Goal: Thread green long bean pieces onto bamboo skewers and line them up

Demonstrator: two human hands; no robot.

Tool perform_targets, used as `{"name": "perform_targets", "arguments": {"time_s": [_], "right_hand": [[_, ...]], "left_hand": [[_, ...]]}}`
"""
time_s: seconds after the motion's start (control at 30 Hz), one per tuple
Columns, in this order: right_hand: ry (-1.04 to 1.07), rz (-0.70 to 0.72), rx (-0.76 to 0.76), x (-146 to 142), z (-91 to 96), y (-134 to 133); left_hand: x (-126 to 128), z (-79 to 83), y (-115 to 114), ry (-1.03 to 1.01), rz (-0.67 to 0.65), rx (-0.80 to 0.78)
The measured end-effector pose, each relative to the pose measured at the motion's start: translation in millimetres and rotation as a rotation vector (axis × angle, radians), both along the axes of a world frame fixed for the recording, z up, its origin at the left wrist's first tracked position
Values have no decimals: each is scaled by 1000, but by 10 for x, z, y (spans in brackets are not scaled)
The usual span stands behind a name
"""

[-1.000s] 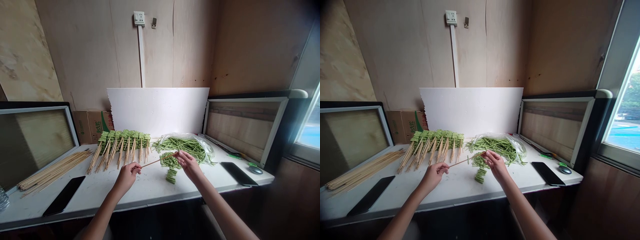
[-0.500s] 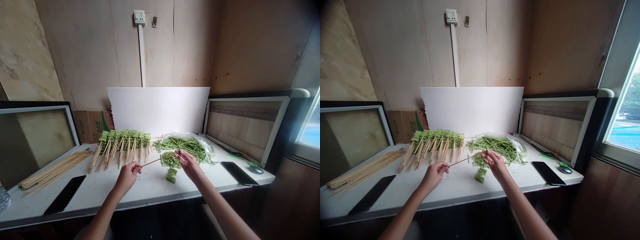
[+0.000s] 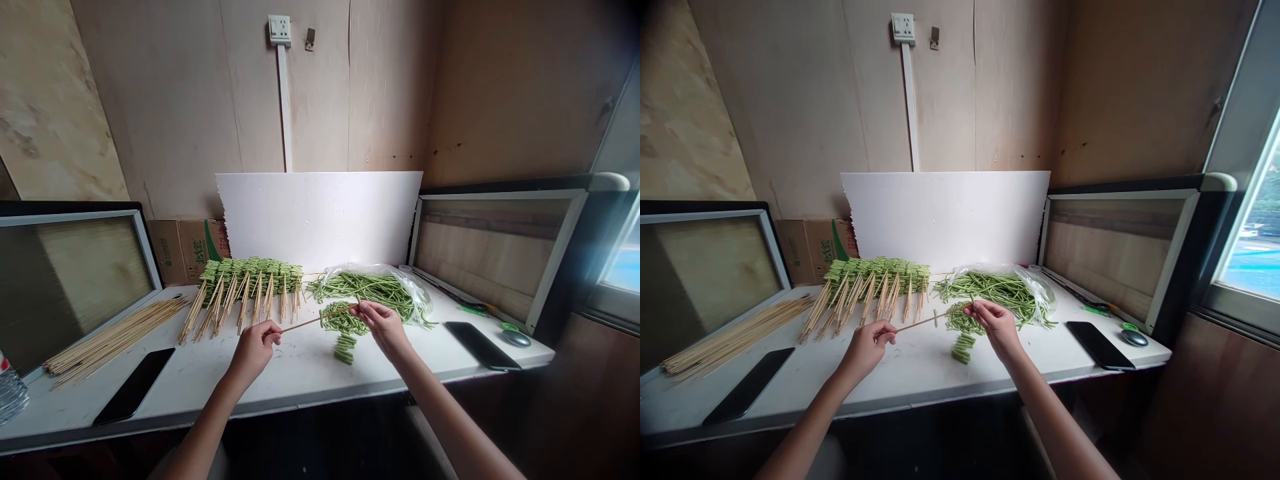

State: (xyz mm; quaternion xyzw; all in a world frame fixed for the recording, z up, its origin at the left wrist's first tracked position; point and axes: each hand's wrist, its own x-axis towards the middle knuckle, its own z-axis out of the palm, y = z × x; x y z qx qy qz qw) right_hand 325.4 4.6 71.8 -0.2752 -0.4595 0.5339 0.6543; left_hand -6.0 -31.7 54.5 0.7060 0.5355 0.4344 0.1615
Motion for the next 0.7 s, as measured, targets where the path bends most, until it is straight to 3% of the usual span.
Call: {"name": "perform_targets", "arguments": {"time_s": [0.3, 0.53, 0.7], "right_hand": [[-45, -2, 40, -22, 38, -60], [-195, -76, 57, -31, 18, -65], [-203, -118, 61, -137, 32, -132]], "left_hand": [[18, 31, -17, -2, 14, -4], [17, 24, -5, 25, -25, -26], [4, -9, 0, 19, 49, 49]]}}
